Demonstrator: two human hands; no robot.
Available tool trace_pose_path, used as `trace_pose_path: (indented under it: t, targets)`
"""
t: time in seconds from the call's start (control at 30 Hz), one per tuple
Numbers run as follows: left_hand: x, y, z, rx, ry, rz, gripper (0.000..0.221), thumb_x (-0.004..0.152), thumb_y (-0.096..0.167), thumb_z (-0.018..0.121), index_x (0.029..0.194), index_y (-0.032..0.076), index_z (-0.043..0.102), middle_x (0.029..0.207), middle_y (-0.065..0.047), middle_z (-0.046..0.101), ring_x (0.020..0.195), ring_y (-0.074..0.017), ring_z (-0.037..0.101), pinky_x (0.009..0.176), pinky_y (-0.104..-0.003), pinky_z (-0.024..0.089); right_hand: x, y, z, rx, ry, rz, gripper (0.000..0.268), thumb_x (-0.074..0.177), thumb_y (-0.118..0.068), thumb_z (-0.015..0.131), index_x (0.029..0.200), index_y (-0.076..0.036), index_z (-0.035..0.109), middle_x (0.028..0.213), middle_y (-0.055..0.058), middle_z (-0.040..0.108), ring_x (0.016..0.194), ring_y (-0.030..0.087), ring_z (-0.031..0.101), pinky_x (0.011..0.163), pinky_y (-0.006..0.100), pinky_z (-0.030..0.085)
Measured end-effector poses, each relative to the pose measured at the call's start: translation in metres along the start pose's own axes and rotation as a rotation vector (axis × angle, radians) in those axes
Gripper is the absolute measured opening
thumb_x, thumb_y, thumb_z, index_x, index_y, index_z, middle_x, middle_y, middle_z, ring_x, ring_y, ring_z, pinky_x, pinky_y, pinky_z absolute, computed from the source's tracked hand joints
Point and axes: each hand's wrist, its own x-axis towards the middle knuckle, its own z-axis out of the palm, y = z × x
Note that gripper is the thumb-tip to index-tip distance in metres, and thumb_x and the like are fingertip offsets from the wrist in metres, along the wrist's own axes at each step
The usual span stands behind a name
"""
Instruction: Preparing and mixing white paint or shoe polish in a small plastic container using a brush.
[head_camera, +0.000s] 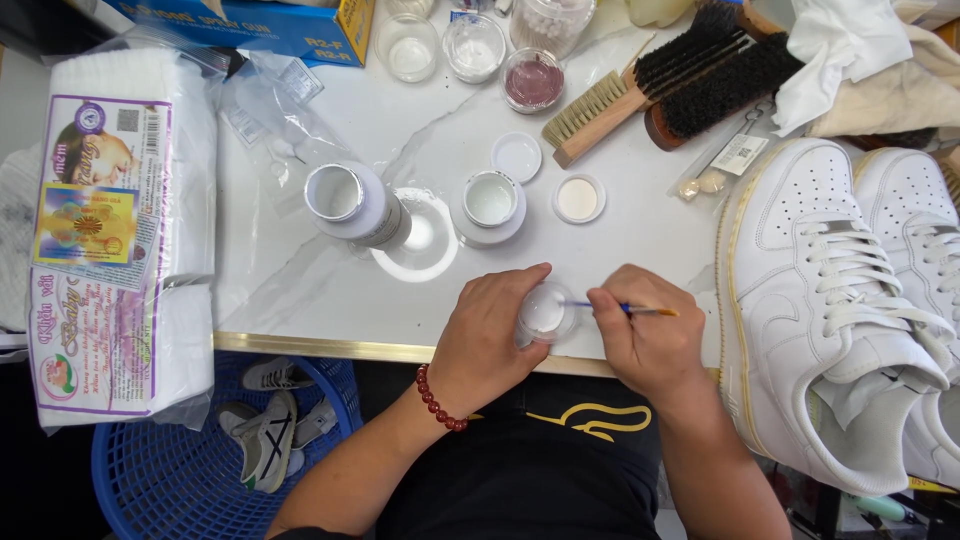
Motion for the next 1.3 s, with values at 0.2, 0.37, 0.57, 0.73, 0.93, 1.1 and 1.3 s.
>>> trace_pose_path:
  t: [0.2,0.37,0.57,0.73,0.93,1.1,1.3]
  targets:
    - [0.000,-0.001,0.002,-0.004,0.011,0.000,0.076,0.069,0.006,0.084,0.138,0.004,0.052,0.128,-0.013,0.065,0.119,-0.0327,0.063,0.105,-0.043,0.047,-0.002,0.001,-0.002,0.049,-0.050,-0.029,0.016,0.093,0.000,0.071,0.082,0.000,0.060,0.071,0.010,0.061,0.060,0.025,0.060,0.056,0.034,0.045]
    - [0.002,0.002,0.000,-0.004,-0.004,-0.011,0.077,0.069,0.007,0.084,0.138,0.004,0.052,0.126,-0.013,0.065,0.118,-0.0323,0.063,0.105,-0.043,0.047,0.003,0.001,0.001,0.040,-0.020,-0.039,0.017,0.096,-0.001,0.071,0.083,-0.001,0.060,0.073,0.010,0.062,0.061,0.024,0.060,0.057,0.033,0.046]
    - [0.000,0.001,0.001,0.005,0.001,-0.022,0.076,0.069,0.007,0.084,0.138,0.004,0.053,0.125,-0.013,0.065,0.118,-0.0323,0.063,0.105,-0.042,0.047,0.005,0.000,0.006,0.048,-0.009,-0.005,0.016,0.098,-0.004,0.069,0.085,-0.002,0.061,0.073,0.009,0.062,0.062,0.023,0.061,0.058,0.033,0.047]
    - [0.002,0.001,0.000,-0.003,-0.005,-0.031,0.077,0.069,0.009,0.086,0.138,0.004,0.052,0.126,-0.014,0.065,0.117,-0.0321,0.063,0.105,-0.042,0.047,0.002,0.007,0.010,0.112,-0.021,-0.020,0.016,0.098,-0.006,0.069,0.086,-0.002,0.060,0.074,0.009,0.063,0.060,0.022,0.061,0.057,0.031,0.047]
    - [0.004,0.002,0.000,0.019,-0.031,-0.041,0.075,0.069,0.009,0.085,0.137,0.004,0.053,0.121,-0.013,0.067,0.114,-0.0305,0.065,0.104,-0.042,0.048,0.009,0.002,0.008,0.068,0.012,-0.008,0.017,0.098,-0.005,0.069,0.084,-0.001,0.061,0.072,0.009,0.062,0.059,0.023,0.060,0.056,0.032,0.046]
    - [0.003,0.000,0.002,0.038,-0.008,-0.035,0.075,0.070,0.009,0.085,0.138,0.006,0.053,0.120,-0.011,0.069,0.114,-0.0298,0.066,0.103,-0.041,0.048,0.005,0.012,0.009,0.005,0.007,-0.013,0.020,0.097,-0.005,0.069,0.080,-0.002,0.060,0.071,0.010,0.062,0.060,0.026,0.061,0.056,0.034,0.046]
    - [0.001,-0.001,0.004,0.035,-0.014,-0.056,0.077,0.068,0.010,0.085,0.138,0.006,0.052,0.120,-0.012,0.069,0.114,-0.0303,0.065,0.103,-0.041,0.048,0.000,0.011,0.010,0.068,0.000,-0.029,0.019,0.096,-0.006,0.069,0.081,-0.001,0.060,0.071,0.010,0.062,0.059,0.027,0.060,0.056,0.035,0.047]
